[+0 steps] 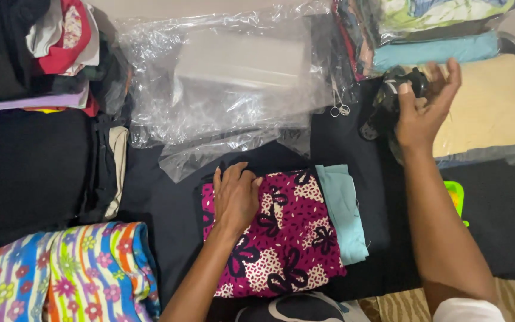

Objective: Folding various items of clothing and placing them into a plastic bag for packaging.

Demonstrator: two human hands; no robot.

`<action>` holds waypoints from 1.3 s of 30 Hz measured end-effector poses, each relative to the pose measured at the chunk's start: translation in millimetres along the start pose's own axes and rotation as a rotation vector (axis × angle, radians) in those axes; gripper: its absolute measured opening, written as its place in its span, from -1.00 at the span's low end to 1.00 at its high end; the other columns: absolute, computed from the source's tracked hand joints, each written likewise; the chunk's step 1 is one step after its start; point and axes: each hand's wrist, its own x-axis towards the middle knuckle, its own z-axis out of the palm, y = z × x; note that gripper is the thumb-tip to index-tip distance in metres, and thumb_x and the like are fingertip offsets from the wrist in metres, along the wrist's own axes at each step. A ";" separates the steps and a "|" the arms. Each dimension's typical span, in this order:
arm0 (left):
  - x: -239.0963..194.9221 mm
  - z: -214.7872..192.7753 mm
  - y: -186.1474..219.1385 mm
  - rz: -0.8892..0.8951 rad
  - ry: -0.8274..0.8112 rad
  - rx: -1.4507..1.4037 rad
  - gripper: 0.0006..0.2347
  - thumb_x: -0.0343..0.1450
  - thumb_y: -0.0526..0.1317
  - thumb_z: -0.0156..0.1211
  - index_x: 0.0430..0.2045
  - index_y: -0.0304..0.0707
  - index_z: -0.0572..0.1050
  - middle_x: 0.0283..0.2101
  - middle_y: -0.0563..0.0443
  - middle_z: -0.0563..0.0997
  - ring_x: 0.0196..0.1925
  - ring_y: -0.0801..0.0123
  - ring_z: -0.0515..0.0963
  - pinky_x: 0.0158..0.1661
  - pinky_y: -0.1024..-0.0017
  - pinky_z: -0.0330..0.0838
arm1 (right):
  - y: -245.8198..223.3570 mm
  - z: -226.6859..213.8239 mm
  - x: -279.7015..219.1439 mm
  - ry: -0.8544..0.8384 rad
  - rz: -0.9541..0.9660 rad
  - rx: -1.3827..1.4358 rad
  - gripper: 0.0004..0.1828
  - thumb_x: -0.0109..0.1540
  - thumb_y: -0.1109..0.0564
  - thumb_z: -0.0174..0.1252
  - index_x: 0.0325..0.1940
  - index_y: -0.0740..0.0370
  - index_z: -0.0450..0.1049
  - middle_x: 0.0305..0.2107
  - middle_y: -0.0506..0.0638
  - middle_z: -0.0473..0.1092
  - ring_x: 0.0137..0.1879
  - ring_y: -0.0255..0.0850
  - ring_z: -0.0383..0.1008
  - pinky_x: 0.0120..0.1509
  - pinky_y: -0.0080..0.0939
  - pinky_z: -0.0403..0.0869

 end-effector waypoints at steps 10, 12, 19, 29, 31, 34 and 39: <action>-69.6 -18.5 22.5 0.115 -0.097 0.145 -0.54 0.41 -0.22 0.08 0.24 -0.43 0.33 0.46 -0.33 0.18 0.53 -0.24 0.03 0.34 -0.44 -0.24 | -177.2 52.5 -143.1 -0.520 -0.084 -0.120 -0.12 0.36 -0.32 -0.07 0.57 0.29 -0.01 0.51 0.23 0.00 0.67 0.25 -0.07 0.69 0.24 0.04; -95.1 -13.7 10.1 0.119 -0.214 -0.001 -0.25 0.48 0.28 -0.37 0.39 -0.44 0.13 0.52 -0.38 0.00 0.57 -0.30 -0.21 0.27 -0.53 -0.40 | -183.0 69.4 -187.2 -0.839 -0.123 -0.272 -0.09 0.31 -0.42 -0.14 0.53 0.26 0.10 0.50 0.24 0.02 0.62 0.26 -0.10 0.55 0.37 -0.05; -125.7 -21.7 -39.7 0.133 -0.279 0.136 -0.41 0.44 0.05 0.02 0.40 -0.14 0.20 0.54 -0.24 0.01 0.56 -0.14 -0.07 0.34 -0.37 -0.26 | -124.4 66.6 -193.8 -0.811 -0.129 -0.545 -0.12 0.37 -0.47 -0.47 0.58 0.11 0.06 0.56 0.04 -0.11 0.66 0.09 -0.22 0.61 0.34 -0.15; -163.8 -39.9 -21.1 0.202 -0.276 0.106 -0.28 0.46 0.35 -0.49 0.42 -0.09 0.14 0.55 -0.17 -0.02 0.57 -0.17 -0.11 0.32 -0.50 -0.36 | -183.6 38.5 -207.3 -0.783 -0.177 -0.407 -0.02 0.31 -0.55 -0.35 0.62 0.10 -0.06 0.58 0.13 -0.21 0.67 0.20 -0.33 0.62 0.43 -0.21; -165.3 -35.4 -19.6 0.230 -0.314 0.070 -0.21 0.41 0.42 -0.33 0.36 -0.24 0.25 0.52 -0.22 0.04 0.56 -0.20 -0.13 0.31 -0.47 -0.38 | -191.6 38.9 -226.4 -0.783 -0.274 -0.314 -0.01 0.30 -0.57 -0.24 0.61 0.09 -0.03 0.59 0.07 -0.23 0.70 0.08 -0.37 0.69 0.29 -0.23; -170.8 -25.3 -32.5 0.165 -0.454 0.092 -0.20 0.38 0.40 -0.12 0.37 -0.25 0.22 0.56 -0.23 -0.11 0.57 -0.14 -0.22 0.31 -0.43 -0.38 | -170.8 36.5 -252.9 -0.898 -0.348 -0.390 0.00 0.21 -0.62 -0.12 0.45 0.13 0.22 0.48 0.18 0.06 0.58 0.23 0.00 0.56 0.28 0.03; -175.5 -30.6 -42.9 0.281 -0.261 0.194 -0.21 0.19 0.04 0.36 0.35 -0.22 0.25 0.52 -0.22 0.09 0.56 -0.03 0.02 0.38 -0.24 -0.13 | -125.6 15.6 -264.1 -0.843 -0.514 -0.449 0.18 0.10 -0.70 0.10 0.61 -0.09 -0.01 0.54 0.05 -0.04 0.65 0.04 -0.09 0.65 0.13 0.00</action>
